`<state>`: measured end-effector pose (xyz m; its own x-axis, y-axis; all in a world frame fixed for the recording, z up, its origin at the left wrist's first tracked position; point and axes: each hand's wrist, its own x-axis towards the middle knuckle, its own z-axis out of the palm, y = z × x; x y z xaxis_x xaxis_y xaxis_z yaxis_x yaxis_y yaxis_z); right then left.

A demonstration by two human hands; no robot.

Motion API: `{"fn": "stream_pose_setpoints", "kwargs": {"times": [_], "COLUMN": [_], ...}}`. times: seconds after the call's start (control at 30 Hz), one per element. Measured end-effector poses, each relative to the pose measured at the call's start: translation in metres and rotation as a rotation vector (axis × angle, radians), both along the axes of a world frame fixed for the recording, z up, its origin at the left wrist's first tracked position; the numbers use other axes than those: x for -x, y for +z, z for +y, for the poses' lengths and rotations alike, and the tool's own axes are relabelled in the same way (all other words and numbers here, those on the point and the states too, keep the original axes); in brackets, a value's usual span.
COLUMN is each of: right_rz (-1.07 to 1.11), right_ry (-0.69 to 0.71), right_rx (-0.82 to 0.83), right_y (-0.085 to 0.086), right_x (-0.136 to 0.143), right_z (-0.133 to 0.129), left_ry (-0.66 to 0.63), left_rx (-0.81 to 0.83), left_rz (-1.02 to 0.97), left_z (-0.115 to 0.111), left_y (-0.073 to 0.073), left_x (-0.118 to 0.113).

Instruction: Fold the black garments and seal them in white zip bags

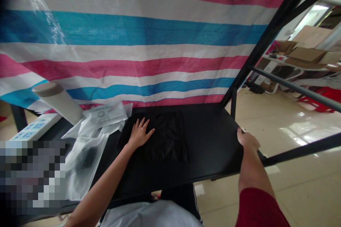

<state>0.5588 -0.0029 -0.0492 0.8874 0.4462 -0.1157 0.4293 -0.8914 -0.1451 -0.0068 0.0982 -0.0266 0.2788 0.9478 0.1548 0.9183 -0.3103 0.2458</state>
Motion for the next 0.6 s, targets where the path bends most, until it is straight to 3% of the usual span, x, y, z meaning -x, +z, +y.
{"fn": "stream_pose_setpoints", "kwargs": {"times": [0.2,0.6], "right_rz": [0.074,0.077], "right_ry": [0.055,-0.04], "right_rx": [0.016,0.054], "right_y": [0.0033,0.0105], "right_x": [-0.0063,0.0], "right_z": [-0.0032,0.0032], "left_ry": [0.004,-0.002], "left_rx": [0.005,0.004], "left_rz": [0.0,-0.016], "left_z": [-0.0013,-0.002], "left_y": [0.0017,0.0009], "left_x": [-0.0002,-0.0007]}}
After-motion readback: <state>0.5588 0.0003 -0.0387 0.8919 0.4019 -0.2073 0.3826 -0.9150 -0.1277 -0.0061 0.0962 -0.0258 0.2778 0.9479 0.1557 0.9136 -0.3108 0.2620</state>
